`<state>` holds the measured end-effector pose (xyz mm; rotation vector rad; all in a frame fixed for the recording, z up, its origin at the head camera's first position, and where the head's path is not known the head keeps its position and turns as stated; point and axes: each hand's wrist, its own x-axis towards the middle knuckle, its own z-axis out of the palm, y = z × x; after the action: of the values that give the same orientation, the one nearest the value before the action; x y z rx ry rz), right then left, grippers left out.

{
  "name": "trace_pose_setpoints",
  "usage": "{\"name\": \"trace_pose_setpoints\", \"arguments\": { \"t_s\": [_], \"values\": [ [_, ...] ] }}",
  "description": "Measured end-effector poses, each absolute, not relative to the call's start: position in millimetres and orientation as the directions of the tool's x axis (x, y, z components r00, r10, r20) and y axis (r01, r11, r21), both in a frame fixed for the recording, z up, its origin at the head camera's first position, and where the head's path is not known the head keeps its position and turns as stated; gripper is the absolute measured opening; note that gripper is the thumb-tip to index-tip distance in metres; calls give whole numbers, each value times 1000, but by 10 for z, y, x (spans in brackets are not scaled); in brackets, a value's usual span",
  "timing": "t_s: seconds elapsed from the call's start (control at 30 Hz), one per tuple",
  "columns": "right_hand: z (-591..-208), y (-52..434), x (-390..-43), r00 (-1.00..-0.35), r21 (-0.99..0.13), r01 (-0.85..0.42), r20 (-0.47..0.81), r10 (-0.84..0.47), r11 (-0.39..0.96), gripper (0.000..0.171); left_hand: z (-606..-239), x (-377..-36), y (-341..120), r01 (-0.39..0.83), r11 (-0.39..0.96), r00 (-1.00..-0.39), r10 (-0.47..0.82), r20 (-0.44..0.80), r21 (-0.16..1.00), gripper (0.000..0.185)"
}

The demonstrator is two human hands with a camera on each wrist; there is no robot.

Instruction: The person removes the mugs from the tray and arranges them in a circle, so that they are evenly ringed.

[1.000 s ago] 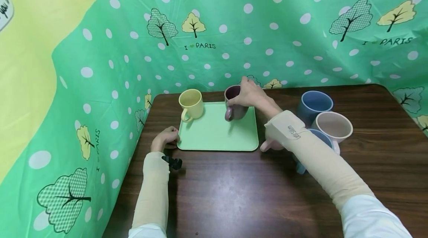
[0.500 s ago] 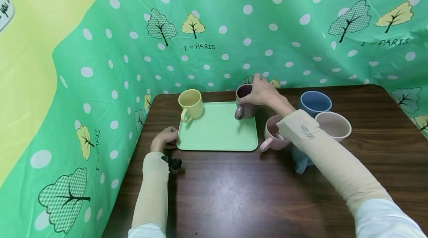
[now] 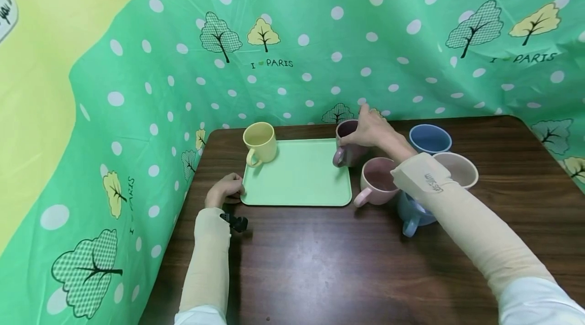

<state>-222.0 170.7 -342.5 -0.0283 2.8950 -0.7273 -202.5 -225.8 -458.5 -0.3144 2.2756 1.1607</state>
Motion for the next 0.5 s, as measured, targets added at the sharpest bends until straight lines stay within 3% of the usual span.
{"name": "trace_pose_setpoints", "arguments": {
  "t_s": [0.2,0.5],
  "values": [
    [-3462,1776,-2202,-984,-479,46,-174,-44,877,87,-4579,-2012,-2247,-438,602,-819,39,-572,668,24],
    [-3515,1876,-2183,-979,-457,89,-203,-6,885,90,-4571,-1991,-2248,-431,610,-820,42,-570,665,29]
  ]
}}
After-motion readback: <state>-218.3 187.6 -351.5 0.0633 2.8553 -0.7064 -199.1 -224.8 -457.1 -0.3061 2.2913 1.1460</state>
